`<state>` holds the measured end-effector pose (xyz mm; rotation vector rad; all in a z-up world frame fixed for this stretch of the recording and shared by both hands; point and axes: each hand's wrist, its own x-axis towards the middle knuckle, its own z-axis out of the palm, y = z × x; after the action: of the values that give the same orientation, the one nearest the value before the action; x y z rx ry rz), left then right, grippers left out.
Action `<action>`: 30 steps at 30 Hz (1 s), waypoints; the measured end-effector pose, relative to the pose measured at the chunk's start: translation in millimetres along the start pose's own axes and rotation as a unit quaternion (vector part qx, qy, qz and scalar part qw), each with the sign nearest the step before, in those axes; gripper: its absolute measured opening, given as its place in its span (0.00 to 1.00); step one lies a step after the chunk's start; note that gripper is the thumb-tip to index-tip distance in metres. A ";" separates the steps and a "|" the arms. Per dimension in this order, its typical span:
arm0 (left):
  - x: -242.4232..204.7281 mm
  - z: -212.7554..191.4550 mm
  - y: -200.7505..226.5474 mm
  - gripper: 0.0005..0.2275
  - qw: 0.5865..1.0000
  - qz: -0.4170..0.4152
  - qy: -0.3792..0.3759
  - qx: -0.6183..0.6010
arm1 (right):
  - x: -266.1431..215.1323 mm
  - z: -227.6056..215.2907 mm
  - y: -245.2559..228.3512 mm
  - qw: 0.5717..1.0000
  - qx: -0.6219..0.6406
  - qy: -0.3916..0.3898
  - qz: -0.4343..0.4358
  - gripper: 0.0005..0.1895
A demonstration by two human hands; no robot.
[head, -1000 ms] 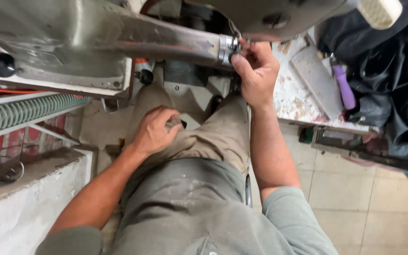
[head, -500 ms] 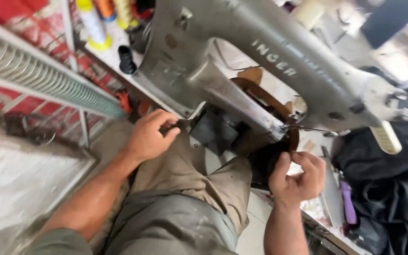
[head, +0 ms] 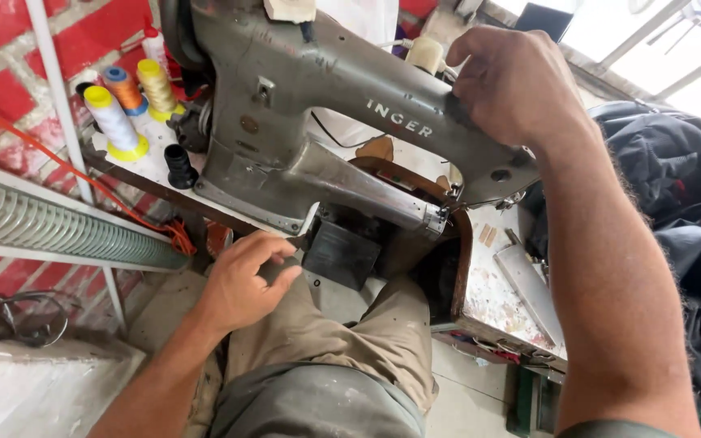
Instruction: The person is threading a heavy-duty industrial sewing machine in preparation for a repair task.
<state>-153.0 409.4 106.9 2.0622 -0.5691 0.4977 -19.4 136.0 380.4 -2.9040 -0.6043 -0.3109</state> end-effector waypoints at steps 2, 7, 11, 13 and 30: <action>0.5 -13.9 1.3 0.09 1.000 0.011 0.015 -0.006 | -1.1 5.6 4.7 1.000 0.016 0.018 -0.010 0.10; 37.4 -51.1 34.5 0.07 0.995 0.078 0.055 0.004 | -10.3 22.7 17.5 0.946 0.300 0.074 -0.093 0.18; 98.2 -58.5 72.1 0.17 0.985 0.158 0.050 -0.044 | -27.0 35.5 -17.5 0.932 0.338 0.128 -0.043 0.17; 127.9 -55.5 81.8 0.23 0.978 0.192 0.034 -0.079 | -31.2 50.0 -38.8 0.914 0.374 0.142 -0.059 0.20; 115.2 -81.7 15.3 0.15 0.995 0.070 0.064 0.014 | -101.5 104.4 -17.1 0.911 0.150 0.313 -0.222 0.11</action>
<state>-78.6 448.5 221.3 2.0089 -0.6342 0.7188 -99.7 133.8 257.7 -2.1552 -1.0590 -1.0457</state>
